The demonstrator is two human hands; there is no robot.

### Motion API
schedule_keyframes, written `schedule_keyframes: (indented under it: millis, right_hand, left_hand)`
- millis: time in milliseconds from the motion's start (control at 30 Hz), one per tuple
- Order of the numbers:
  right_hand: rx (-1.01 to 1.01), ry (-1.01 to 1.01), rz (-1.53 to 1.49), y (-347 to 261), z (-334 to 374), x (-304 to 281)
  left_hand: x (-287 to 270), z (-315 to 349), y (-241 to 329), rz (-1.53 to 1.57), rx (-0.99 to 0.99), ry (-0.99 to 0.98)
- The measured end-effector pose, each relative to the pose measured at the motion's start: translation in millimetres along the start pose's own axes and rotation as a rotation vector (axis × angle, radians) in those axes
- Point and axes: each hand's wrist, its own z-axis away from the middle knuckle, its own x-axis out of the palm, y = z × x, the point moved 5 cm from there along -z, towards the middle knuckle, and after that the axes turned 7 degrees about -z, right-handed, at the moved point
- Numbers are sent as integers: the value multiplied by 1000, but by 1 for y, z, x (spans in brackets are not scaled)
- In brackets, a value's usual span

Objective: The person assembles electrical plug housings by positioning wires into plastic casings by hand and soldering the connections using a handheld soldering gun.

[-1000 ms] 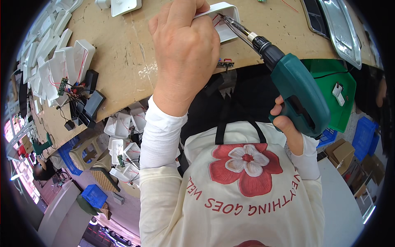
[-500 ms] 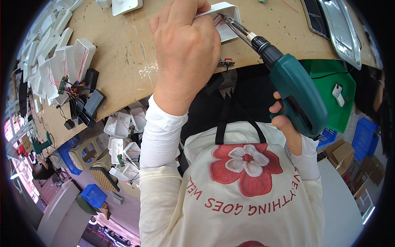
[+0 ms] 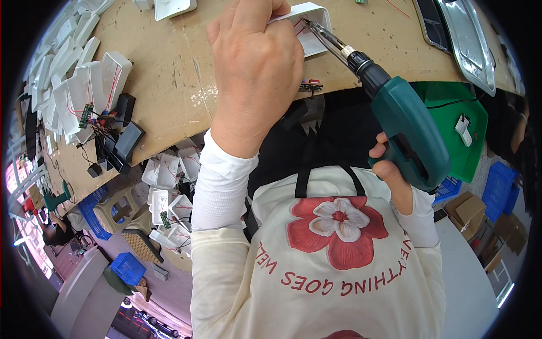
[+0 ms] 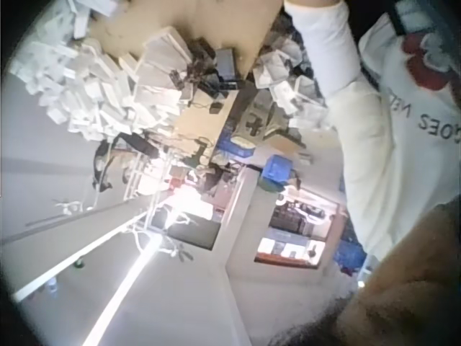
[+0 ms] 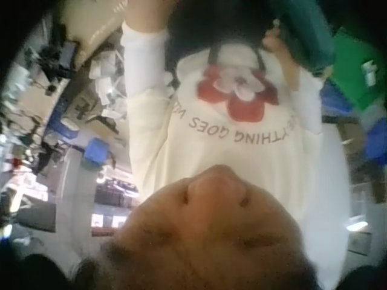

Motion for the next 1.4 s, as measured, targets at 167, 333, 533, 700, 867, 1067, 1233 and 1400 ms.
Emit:
schedule_keyframes:
  millis: [167,333,533,700,867,1067,1233,1400]
  right_hand:
    - [-71,-27,-3,1,1,-3]
    - [-61,-35,-9,0,2,-3]
    - [-60,-36,-17,1,1,-2]
    - [-61,-45,-15,0,-1,0]
    - [-64,-48,22,0,-2,1]
    - [-76,-56,36,0,0,-1]
    - [-1,-76,-83,0,10,-5]
    - [29,-16,-45,1,15,-13]
  left_hand:
    - [0,-1,1,-12,5,-8]
    - [-1,-1,2,-18,-6,-26]
    - [-1,-1,1,-4,-30,-47]
    - [-1,-2,2,-9,0,-16]
    - [-2,-2,2,-9,-10,-28]
    - [-2,0,2,-13,-109,-128]
    - [0,-3,3,-16,-1,-22]
    - [-1,-4,4,-14,-15,-35]
